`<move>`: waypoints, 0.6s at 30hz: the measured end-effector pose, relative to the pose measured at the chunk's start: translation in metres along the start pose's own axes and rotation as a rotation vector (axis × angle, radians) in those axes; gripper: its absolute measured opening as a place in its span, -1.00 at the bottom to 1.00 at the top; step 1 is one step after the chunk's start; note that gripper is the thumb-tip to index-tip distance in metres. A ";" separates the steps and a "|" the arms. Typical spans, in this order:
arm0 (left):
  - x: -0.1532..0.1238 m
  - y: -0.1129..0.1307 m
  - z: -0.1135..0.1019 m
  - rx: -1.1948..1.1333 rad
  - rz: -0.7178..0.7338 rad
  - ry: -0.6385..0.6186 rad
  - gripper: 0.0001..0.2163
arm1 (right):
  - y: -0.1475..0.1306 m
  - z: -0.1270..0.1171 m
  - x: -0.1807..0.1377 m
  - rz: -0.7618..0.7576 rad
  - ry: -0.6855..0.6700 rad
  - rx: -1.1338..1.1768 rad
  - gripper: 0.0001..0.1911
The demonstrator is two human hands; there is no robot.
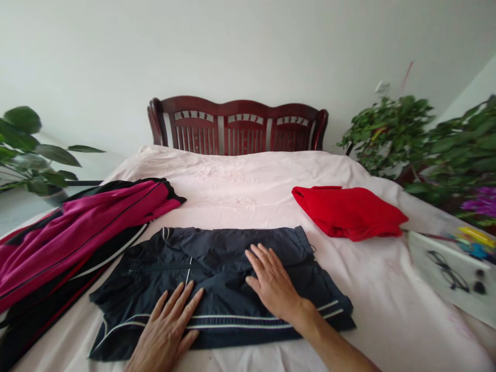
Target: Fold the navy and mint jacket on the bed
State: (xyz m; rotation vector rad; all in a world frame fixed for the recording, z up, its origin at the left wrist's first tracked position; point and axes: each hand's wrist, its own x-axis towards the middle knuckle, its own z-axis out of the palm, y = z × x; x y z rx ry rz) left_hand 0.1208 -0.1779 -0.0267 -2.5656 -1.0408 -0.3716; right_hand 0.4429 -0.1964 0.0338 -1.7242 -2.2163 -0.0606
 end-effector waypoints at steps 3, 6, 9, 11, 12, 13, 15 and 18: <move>-0.005 -0.007 0.000 0.022 0.005 -0.018 -0.34 | 0.048 0.006 -0.028 0.062 -0.036 -0.142 -0.38; -0.003 -0.010 -0.005 0.007 0.009 -0.032 -0.33 | 0.081 0.015 -0.044 0.093 -0.051 -0.192 -0.37; -0.002 -0.013 -0.008 -0.043 0.000 -0.043 -0.33 | 0.091 0.018 -0.048 0.097 -0.045 -0.200 -0.38; -0.001 -0.015 -0.011 -0.097 -0.018 -0.058 -0.37 | 0.089 0.016 -0.047 0.110 -0.048 -0.197 -0.39; 0.000 -0.016 -0.014 -0.132 -0.039 -0.064 -0.42 | 0.088 0.014 -0.045 0.121 -0.053 -0.192 -0.40; 0.003 -0.018 -0.018 -0.172 -0.070 -0.068 -0.50 | 0.086 0.012 -0.042 0.134 -0.060 -0.185 -0.42; 0.014 -0.023 -0.026 -0.257 -0.163 -0.071 -0.64 | 0.084 0.005 -0.034 0.167 -0.064 -0.170 -0.42; 0.042 -0.041 -0.038 -0.347 -0.334 -0.057 -0.70 | 0.085 -0.009 -0.014 0.209 -0.001 -0.182 -0.41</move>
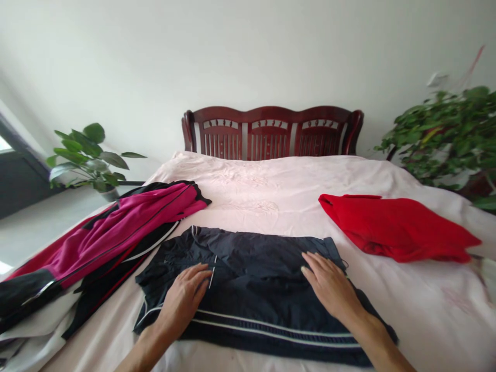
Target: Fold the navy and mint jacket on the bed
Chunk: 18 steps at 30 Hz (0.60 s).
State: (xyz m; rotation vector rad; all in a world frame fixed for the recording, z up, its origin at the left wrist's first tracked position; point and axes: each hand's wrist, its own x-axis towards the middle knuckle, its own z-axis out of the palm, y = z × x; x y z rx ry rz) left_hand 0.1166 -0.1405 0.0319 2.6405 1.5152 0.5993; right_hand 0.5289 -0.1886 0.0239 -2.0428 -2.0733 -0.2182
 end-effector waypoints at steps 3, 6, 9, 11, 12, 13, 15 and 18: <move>0.039 -0.015 -0.014 0.016 -0.134 0.051 -0.67 | 0.006 -0.009 0.025 0.011 0.093 -0.031 -0.43; 0.071 -0.040 -0.019 0.077 -0.207 0.046 -0.59 | 0.016 -0.006 0.041 0.020 0.119 -0.066 -0.44; 0.092 -0.061 -0.017 0.091 -0.211 0.021 -0.56 | 0.027 0.009 0.041 0.039 0.079 -0.105 -0.43; 0.099 -0.068 -0.012 0.090 -0.201 0.013 -0.61 | 0.031 0.022 0.036 0.054 0.036 -0.134 -0.41; 0.101 -0.070 -0.010 0.091 -0.198 0.008 -0.63 | 0.032 0.028 0.032 0.061 0.025 -0.149 -0.40; 0.103 -0.071 -0.007 0.091 -0.197 0.000 -0.66 | 0.033 0.033 0.029 0.063 0.021 -0.162 -0.39; 0.102 -0.071 -0.003 0.090 -0.201 -0.022 -0.68 | 0.034 0.039 0.025 0.063 0.030 -0.176 -0.38; 0.097 -0.072 0.003 0.087 -0.226 -0.051 -0.69 | 0.037 0.041 0.024 0.062 0.029 -0.156 -0.38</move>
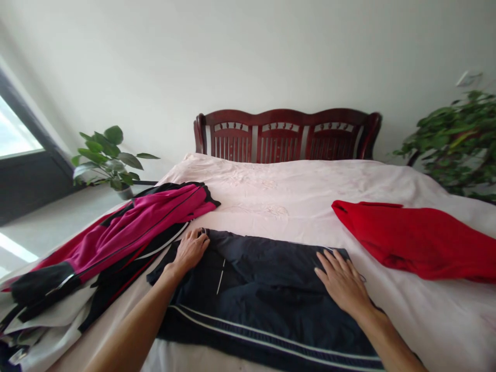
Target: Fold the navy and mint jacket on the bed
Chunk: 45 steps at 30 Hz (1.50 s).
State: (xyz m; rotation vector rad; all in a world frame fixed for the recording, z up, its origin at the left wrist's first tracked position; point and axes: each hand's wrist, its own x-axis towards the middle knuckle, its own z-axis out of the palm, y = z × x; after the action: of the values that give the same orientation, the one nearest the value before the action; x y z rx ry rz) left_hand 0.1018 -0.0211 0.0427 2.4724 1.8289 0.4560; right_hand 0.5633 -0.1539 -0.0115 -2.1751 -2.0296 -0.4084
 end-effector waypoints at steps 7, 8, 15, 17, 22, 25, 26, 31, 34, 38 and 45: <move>-0.003 -0.011 0.005 -0.061 -0.046 -0.018 -0.78 | 0.003 -0.001 0.002 0.024 0.016 0.048 -0.39; -0.003 -0.013 0.003 -0.081 -0.040 -0.019 -0.78 | 0.002 0.000 0.001 0.023 0.021 0.042 -0.39; -0.038 -0.029 -0.045 -0.340 -0.006 -0.114 -0.70 | 0.001 0.003 0.000 0.013 0.069 0.027 -0.39; -0.061 -0.034 -0.059 -0.488 -0.017 -0.305 -0.72 | 0.000 0.002 0.000 0.011 0.071 0.026 -0.39; -0.118 -0.037 -0.071 -0.429 0.003 -0.541 -0.66 | -0.003 -0.002 -0.001 0.006 0.079 0.021 -0.37; -0.131 -0.033 -0.068 -0.298 0.005 -0.567 -0.81 | -0.002 -0.001 0.000 0.012 0.074 0.038 -0.39; -0.132 -0.031 -0.065 -0.279 -0.002 -0.552 -0.86 | -0.002 -0.001 0.000 0.013 0.069 0.046 -0.39; -0.132 -0.022 -0.044 -0.302 -0.072 -0.301 -0.83 | 0.001 0.004 -0.001 0.012 0.050 0.065 -0.38; -0.143 -0.020 -0.023 -0.264 -0.093 -0.139 -0.81 | 0.004 0.005 0.001 0.022 0.044 0.127 -0.38; -0.164 -0.017 -0.002 -0.128 -0.095 0.051 -0.72 | 0.022 0.001 0.009 0.106 0.044 0.373 -0.42; -0.178 0.052 0.003 -0.018 0.270 0.296 -0.46 | 0.053 -0.021 0.008 0.544 -0.027 0.317 -0.31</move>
State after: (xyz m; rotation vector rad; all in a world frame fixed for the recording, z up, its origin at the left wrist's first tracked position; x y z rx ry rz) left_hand 0.1035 -0.2044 0.0121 2.7767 1.5630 0.8900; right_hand 0.6147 -0.1563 0.0152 -2.3924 -1.3098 0.0119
